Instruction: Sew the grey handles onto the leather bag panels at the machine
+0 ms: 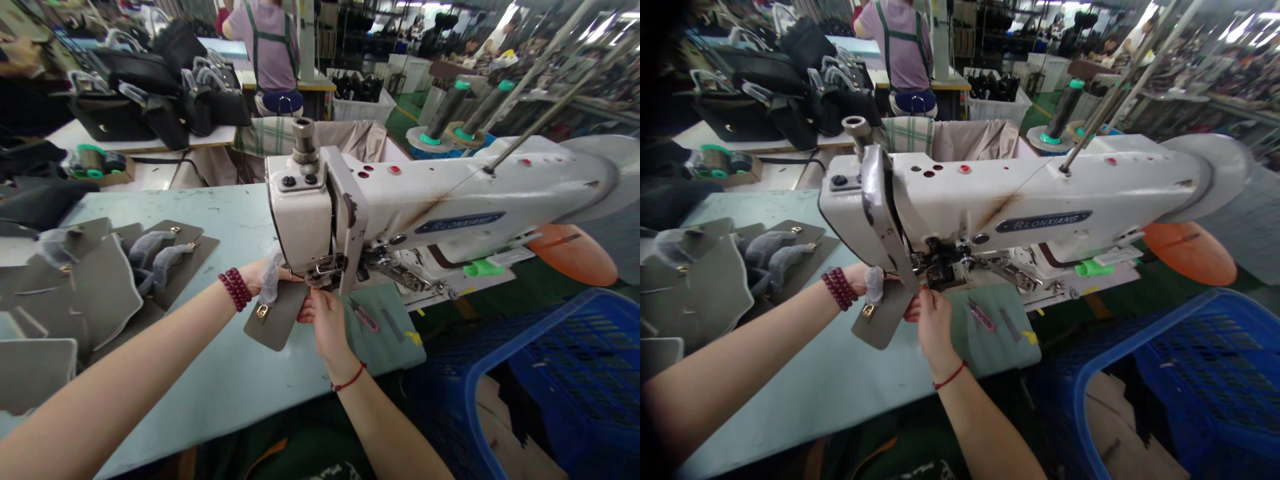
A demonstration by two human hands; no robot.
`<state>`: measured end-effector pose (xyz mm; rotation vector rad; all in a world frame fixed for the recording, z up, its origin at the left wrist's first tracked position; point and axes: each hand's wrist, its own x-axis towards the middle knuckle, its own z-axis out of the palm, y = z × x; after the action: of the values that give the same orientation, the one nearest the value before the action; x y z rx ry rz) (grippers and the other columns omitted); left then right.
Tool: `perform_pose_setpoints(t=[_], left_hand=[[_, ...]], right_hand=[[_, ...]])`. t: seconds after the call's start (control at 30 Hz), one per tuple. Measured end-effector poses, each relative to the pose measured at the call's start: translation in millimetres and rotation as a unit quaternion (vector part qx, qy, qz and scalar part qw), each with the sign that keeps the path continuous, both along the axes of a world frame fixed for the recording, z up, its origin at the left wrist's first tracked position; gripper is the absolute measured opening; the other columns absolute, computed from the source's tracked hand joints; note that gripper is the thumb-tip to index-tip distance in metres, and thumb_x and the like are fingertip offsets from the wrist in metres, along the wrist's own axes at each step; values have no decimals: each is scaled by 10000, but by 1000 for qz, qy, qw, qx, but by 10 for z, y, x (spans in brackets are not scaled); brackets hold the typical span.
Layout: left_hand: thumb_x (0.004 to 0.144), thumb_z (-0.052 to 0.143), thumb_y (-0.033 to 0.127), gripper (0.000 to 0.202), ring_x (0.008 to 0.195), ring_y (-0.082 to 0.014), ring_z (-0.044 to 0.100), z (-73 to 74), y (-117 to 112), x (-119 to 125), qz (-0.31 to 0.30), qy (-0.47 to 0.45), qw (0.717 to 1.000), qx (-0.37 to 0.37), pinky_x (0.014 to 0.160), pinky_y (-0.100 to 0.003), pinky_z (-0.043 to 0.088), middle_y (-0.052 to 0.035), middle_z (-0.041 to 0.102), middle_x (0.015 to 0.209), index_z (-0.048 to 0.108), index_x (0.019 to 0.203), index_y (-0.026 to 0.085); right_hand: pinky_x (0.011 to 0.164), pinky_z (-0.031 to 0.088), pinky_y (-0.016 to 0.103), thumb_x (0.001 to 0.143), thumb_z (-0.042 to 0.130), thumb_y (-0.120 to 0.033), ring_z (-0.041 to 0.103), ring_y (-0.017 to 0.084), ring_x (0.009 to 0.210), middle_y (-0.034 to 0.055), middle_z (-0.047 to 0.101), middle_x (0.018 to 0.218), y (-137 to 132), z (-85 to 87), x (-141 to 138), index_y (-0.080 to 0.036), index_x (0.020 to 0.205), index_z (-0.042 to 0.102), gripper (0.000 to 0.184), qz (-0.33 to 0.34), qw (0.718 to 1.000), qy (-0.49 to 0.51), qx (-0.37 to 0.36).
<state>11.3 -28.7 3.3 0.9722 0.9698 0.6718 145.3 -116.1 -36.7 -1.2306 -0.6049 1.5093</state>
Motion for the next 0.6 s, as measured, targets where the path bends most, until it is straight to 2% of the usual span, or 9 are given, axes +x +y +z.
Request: perform_pose_setpoints(t=[0.1, 0.2, 0.3, 0.43, 0.6], left_hand=[[572, 813, 253, 521, 939, -320, 668, -27, 33, -23, -90, -42, 994, -42, 793, -412, 542, -123, 722, 1038, 690, 1054, 95], [547, 837, 231, 558, 875, -296, 689, -71, 63, -37, -104, -34, 992, -63, 764, -384, 553, -137, 722, 1036, 688, 1070, 107], [524, 848, 228, 523, 801, -286, 697, -77, 66, -37, -99, -30, 992, -73, 718, -378, 563, -160, 731, 985, 709, 1011, 97], [515, 845, 198, 459, 806, -273, 690, -32, 59, -33, -88, -37, 994, -53, 726, -351, 560, -150, 739, 942, 723, 944, 87], [464, 845, 160, 261, 686, -244, 679, -11, 128, -53, -69, -36, 996, -54, 630, -316, 563, -79, 725, 674, 694, 670, 105]], right_hand=[[405, 423, 193, 784, 519, -424, 544, 114, 428, 15, 587, 533, -1, 21, -29, -145, 651, 546, 310, -15, 1000, 22, -9], [397, 420, 188, 772, 520, -406, 541, 110, 418, 11, 593, 536, -1, 45, -37, -147, 655, 548, 286, -24, 999, 25, -19], [395, 419, 186, 770, 516, -392, 545, 111, 415, 15, 604, 537, 0, 53, -26, -150, 649, 547, 272, -18, 999, 28, -26], [412, 438, 196, 782, 506, -385, 567, 121, 439, 32, 631, 577, -1, 43, -12, -152, 667, 550, 263, -7, 999, 33, -20], [432, 441, 199, 808, 487, -384, 591, 130, 470, 56, 664, 629, 1, 54, -38, -148, 699, 560, 271, 2, 999, 31, -20]])
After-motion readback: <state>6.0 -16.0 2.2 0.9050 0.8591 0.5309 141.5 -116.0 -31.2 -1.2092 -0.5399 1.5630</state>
